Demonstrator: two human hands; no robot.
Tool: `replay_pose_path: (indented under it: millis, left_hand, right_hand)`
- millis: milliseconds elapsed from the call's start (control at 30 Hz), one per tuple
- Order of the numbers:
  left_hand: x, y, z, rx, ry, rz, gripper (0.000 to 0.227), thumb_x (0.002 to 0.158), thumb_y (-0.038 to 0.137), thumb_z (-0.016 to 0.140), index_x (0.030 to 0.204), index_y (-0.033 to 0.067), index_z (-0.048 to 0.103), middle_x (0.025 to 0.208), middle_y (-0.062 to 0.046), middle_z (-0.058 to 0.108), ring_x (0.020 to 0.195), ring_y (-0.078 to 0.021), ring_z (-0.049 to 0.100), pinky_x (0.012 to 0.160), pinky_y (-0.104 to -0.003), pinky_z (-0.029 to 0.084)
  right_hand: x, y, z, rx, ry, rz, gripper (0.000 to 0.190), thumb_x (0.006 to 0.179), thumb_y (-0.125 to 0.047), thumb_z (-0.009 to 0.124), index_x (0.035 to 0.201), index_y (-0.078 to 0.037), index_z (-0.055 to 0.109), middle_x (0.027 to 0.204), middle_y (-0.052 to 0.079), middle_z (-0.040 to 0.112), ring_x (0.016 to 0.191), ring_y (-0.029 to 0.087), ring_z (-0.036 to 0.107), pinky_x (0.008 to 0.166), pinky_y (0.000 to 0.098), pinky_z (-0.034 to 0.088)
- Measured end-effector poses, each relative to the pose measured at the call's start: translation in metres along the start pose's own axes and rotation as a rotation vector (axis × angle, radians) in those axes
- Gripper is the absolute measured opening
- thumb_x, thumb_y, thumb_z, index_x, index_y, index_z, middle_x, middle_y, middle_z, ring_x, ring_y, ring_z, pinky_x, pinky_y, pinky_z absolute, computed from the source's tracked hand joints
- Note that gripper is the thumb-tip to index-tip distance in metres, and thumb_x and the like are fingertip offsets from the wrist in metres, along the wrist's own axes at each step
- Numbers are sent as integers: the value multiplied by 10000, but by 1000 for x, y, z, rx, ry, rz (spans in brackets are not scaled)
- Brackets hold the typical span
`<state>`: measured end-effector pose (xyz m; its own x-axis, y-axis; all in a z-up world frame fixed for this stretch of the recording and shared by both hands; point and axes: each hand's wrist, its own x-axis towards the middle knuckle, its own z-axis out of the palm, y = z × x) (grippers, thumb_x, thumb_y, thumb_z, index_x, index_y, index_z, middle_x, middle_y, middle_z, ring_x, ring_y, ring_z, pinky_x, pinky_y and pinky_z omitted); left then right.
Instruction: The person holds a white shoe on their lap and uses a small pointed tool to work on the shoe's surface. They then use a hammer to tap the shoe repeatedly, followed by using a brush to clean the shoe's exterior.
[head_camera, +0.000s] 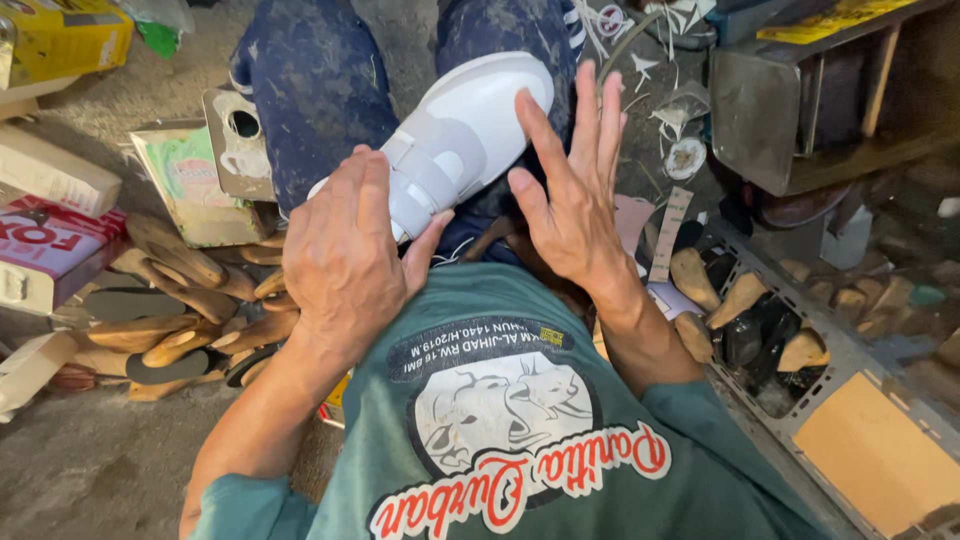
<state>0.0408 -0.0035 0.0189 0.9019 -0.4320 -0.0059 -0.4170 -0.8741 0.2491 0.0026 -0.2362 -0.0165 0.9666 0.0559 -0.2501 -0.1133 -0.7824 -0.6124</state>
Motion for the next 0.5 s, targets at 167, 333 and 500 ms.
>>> replay_pose_path:
  millis: [167, 333, 500]
  left_hand:
    - [0, -1, -1, 0, 10, -7, 626, 1029, 582, 562, 1300, 20, 602, 1273, -161, 695, 1021, -303, 704, 760, -393, 512]
    - [0, -2, 0, 2, 2, 10, 619, 1039, 578, 596, 1307, 20, 595, 1287, -151, 703, 1040, -291, 711, 764, -386, 514]
    - [2, -6, -1, -13, 4, -3, 600, 1029, 573, 618, 1284, 32, 572, 1257, -119, 699, 1005, -284, 701, 723, -392, 502]
  right_hand:
    - [-6, -3, -2, -20, 0, -17, 532, 1172, -434, 364, 1668, -290, 239, 1746, 206, -15, 1627, 475, -79, 1297, 775, 37]
    - [23, 6, -5, -74, 11, -59, 522, 1195, -487, 357, 1685, -314, 299, 1760, 135, -16, 1648, 406, -98, 1369, 750, 42]
    - [11, 19, -45, 57, 378, -171, 372, 1146, -278, 484, 1362, 7, 584, 1395, 182, 418, 1314, 335, 446, 1129, 491, 421]
